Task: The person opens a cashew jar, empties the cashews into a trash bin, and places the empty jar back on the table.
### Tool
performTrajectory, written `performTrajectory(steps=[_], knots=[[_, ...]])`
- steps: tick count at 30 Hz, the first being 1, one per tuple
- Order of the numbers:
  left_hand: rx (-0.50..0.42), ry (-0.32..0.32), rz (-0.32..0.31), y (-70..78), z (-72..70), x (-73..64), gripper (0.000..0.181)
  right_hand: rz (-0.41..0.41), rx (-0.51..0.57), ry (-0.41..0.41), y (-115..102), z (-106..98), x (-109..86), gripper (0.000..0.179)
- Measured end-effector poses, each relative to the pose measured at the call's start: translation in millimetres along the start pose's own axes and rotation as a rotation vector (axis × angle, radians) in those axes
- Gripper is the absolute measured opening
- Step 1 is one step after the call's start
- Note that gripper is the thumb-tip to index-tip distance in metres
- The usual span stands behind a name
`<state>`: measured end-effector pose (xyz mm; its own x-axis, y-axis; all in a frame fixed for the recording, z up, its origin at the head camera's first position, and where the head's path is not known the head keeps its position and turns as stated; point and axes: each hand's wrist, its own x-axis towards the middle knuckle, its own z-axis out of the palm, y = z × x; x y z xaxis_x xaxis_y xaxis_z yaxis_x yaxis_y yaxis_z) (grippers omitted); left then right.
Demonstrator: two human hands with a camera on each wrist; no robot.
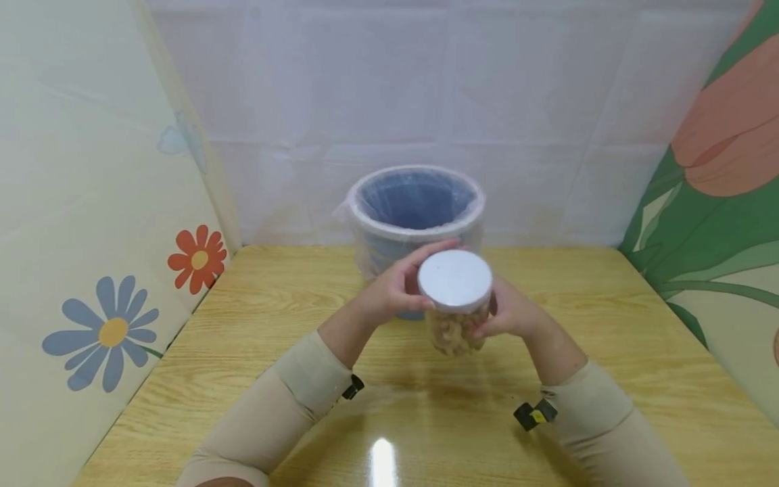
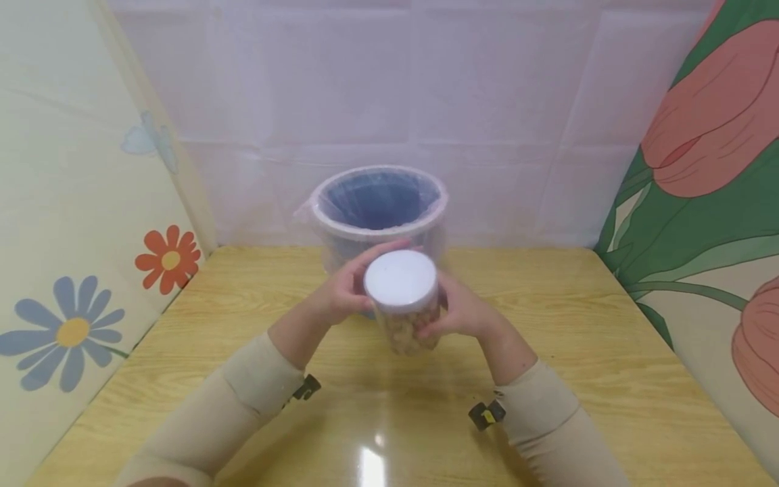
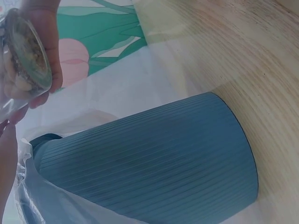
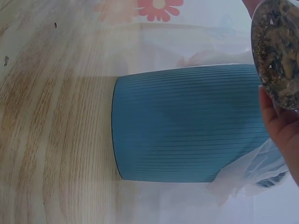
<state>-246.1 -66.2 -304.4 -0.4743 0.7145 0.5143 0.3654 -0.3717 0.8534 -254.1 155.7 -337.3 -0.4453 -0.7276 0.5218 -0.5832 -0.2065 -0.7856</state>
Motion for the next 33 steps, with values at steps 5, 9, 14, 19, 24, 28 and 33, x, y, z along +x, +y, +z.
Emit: performTrajectory(steps=[5, 9, 14, 19, 24, 28, 33], knots=[[0.008, -0.021, 0.011, -1.8, 0.2, 0.4, 0.102, -0.017, -0.003, -0.035, -0.9, 0.3, 0.7, 0.08], [0.006, -0.024, 0.012, -2.4, 0.4, 0.9, 0.102, -0.026, -0.016, -0.04, -0.8, 0.2, 1.2, 0.081], [0.024, 0.005, 0.007, -1.9, 0.6, 1.1, 0.102, -0.008, -0.052, -0.006, -0.9, -0.4, 0.8, 0.088], [0.058, 0.077, 0.005, -0.3, 2.6, 1.1, 0.101, 0.039, -0.096, 0.072, -2.9, -0.3, 1.0, 0.092], [0.082, 0.142, 0.025, 1.2, 5.5, 1.7, 0.102, 0.078, -0.138, 0.131, -5.0, 1.6, 2.8, 0.093], [0.117, 0.211, 0.018, 2.2, 7.2, 2.0, 0.103, 0.115, -0.188, 0.185, -6.1, 3.5, 4.3, 0.093], [0.204, 0.321, -0.008, 2.0, 9.4, 2.9, 0.106, 0.166, -0.232, 0.256, -6.8, 6.0, 6.5, 0.093]])
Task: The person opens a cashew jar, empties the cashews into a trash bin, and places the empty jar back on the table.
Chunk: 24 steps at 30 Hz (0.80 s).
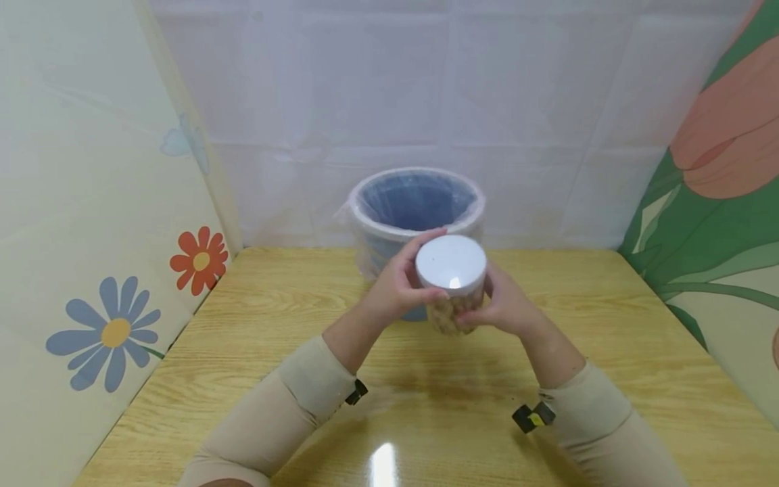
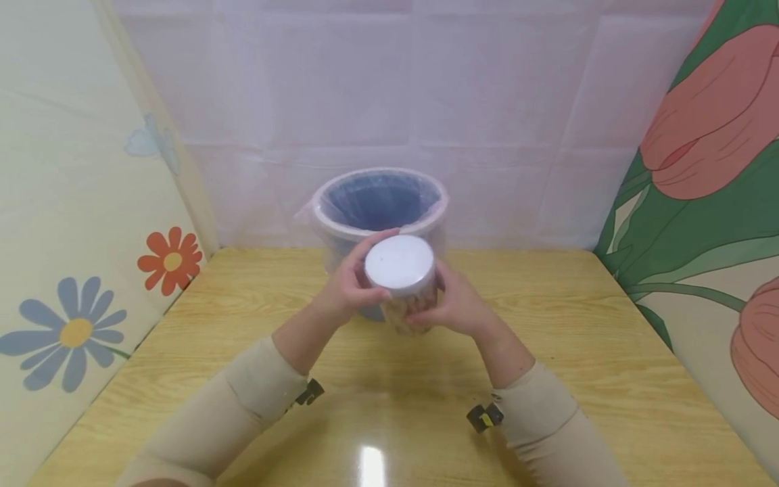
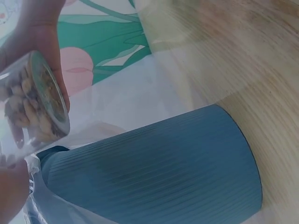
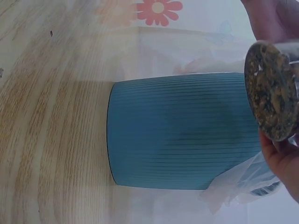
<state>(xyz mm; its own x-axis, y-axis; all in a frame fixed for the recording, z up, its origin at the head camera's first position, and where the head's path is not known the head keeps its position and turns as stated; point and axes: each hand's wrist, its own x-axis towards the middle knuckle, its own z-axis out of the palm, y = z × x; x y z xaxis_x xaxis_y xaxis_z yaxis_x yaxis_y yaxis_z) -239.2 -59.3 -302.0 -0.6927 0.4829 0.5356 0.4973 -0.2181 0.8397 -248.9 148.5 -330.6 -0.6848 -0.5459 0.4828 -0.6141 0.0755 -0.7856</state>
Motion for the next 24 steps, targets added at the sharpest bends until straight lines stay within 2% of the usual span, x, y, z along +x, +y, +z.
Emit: performTrajectory(steps=[5, 10, 18, 24], knots=[[0.048, 0.077, 0.0, -2.8, 1.7, -0.6, 0.107, 0.042, -0.01, 0.042, -2, 3, 1.7, 0.093], [0.047, 0.091, 0.023, -4.7, 1.1, -0.2, 0.107, 0.062, -0.038, 0.061, -3, 3, 2.1, 0.092], [-0.082, -0.014, 0.05, -2.9, -3.9, 1.1, 0.115, 0.031, 0.001, 0.038, -1, -2, 1.3, 0.093], [-0.141, -0.097, 0.057, -1.0, -10.9, 1.9, 0.11, -0.023, 0.075, -0.017, -1, -7, 0.4, 0.093]])
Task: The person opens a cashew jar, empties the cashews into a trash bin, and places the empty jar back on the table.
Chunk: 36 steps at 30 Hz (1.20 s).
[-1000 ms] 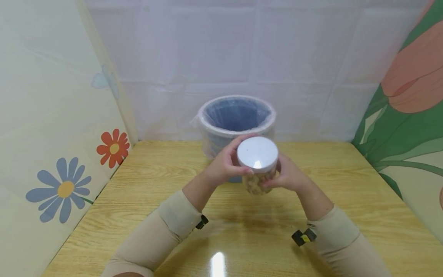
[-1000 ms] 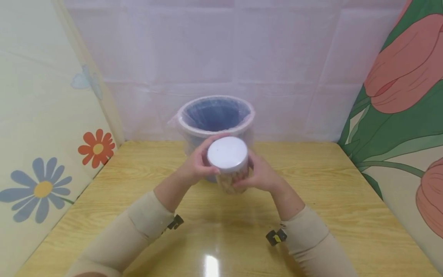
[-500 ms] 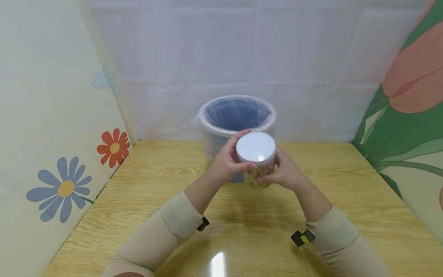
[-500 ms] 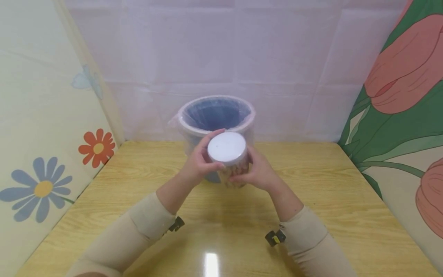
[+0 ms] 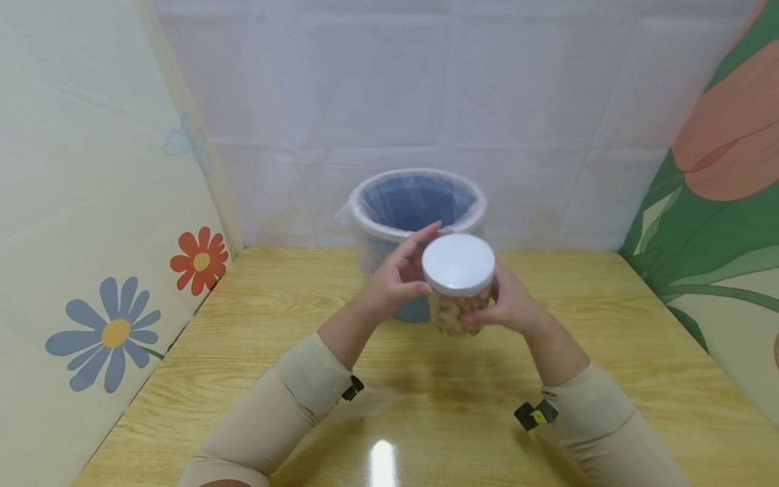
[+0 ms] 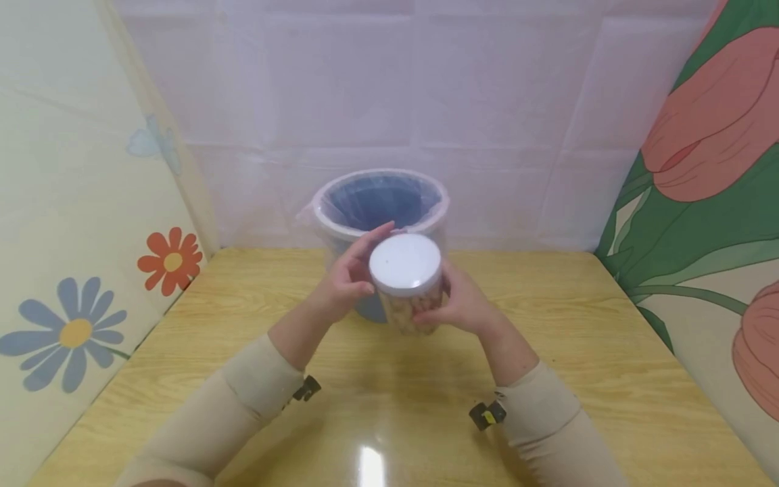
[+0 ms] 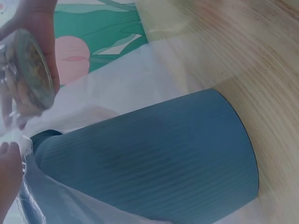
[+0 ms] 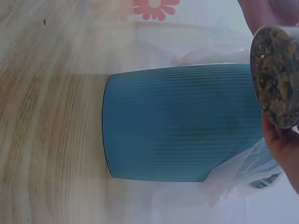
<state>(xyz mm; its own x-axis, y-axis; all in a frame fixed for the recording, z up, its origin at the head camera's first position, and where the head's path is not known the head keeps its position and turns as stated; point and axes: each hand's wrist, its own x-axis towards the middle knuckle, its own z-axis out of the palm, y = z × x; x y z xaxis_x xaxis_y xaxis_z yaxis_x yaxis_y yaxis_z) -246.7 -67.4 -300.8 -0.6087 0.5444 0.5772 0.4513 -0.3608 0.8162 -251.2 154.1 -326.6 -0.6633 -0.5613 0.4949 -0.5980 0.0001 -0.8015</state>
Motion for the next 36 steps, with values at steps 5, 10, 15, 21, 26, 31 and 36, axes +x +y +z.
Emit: performTrajectory(steps=[5, 10, 15, 21, 26, 31, 36], knots=[[-0.027, -0.082, -0.013, -1.6, -4.9, -0.6, 0.107, -0.058, 0.067, -0.102, 2.2, -1.9, -1.2, 0.092], [-0.064, -0.185, -0.016, -4.3, -7.6, -2.1, 0.103, -0.081, 0.081, -0.181, 3.4, 0.2, -1.6, 0.091], [-0.054, -0.238, -0.026, -5.5, -6.9, -2.6, 0.104, -0.109, 0.072, -0.21, 5.0, 2.6, -1.2, 0.094], [-0.044, -0.235, -0.007, -6.9, -6.4, -2.5, 0.103, -0.125, 0.059, -0.22, 6.1, 2.9, -0.2, 0.095], [-0.034, -0.214, -0.015, -5.6, -5.0, -2.4, 0.104, -0.108, 0.044, -0.21, 4.8, 3.3, -0.3, 0.095], [-0.016, -0.164, -0.041, -4.1, -2.8, -2.7, 0.106, -0.061, -0.006, -0.161, 3.8, 4.2, -1.6, 0.094], [0.013, -0.072, -0.051, -1.3, 1.2, -2.4, 0.104, -0.029, -0.044, -0.09, 2.7, 6.7, -0.6, 0.094]])
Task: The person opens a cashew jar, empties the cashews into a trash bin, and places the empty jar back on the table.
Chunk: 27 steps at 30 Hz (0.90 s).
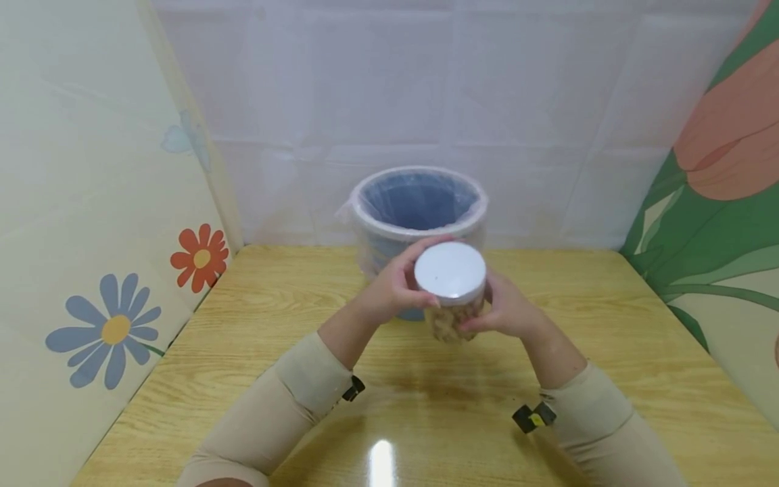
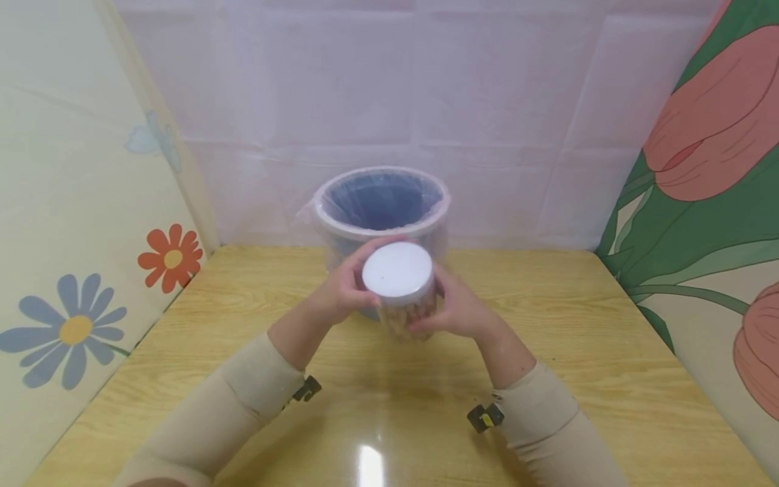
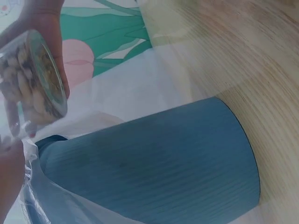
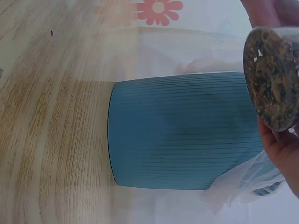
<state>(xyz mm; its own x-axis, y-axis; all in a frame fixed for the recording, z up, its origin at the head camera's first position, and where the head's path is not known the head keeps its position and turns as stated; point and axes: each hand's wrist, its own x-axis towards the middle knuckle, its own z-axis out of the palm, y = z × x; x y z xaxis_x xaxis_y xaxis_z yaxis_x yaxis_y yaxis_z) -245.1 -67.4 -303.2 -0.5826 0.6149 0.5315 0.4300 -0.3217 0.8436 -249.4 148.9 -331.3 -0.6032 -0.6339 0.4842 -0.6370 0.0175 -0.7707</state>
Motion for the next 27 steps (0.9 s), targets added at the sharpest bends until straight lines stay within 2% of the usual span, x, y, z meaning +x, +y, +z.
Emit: performTrajectory(steps=[6, 9, 16, 27], knots=[[0.07, 0.133, -0.037, 4.3, 5.3, 0.6, 0.108, 0.036, -0.035, 0.06, -0.4, 2.1, 1.8, 0.093], [0.087, 0.178, -0.062, 5.6, 7.1, 1.2, 0.11, 0.049, -0.042, 0.071, -0.5, 2.5, 2.2, 0.093], [0.09, 0.215, -0.079, 7.0, 9.0, 1.9, 0.111, 0.07, -0.038, 0.068, -2.2, 2.6, 2.6, 0.092], [0.111, 0.231, -0.06, 4.9, 9.2, 0.4, 0.107, 0.063, -0.034, 0.052, -0.8, 1.0, 2.6, 0.092]])
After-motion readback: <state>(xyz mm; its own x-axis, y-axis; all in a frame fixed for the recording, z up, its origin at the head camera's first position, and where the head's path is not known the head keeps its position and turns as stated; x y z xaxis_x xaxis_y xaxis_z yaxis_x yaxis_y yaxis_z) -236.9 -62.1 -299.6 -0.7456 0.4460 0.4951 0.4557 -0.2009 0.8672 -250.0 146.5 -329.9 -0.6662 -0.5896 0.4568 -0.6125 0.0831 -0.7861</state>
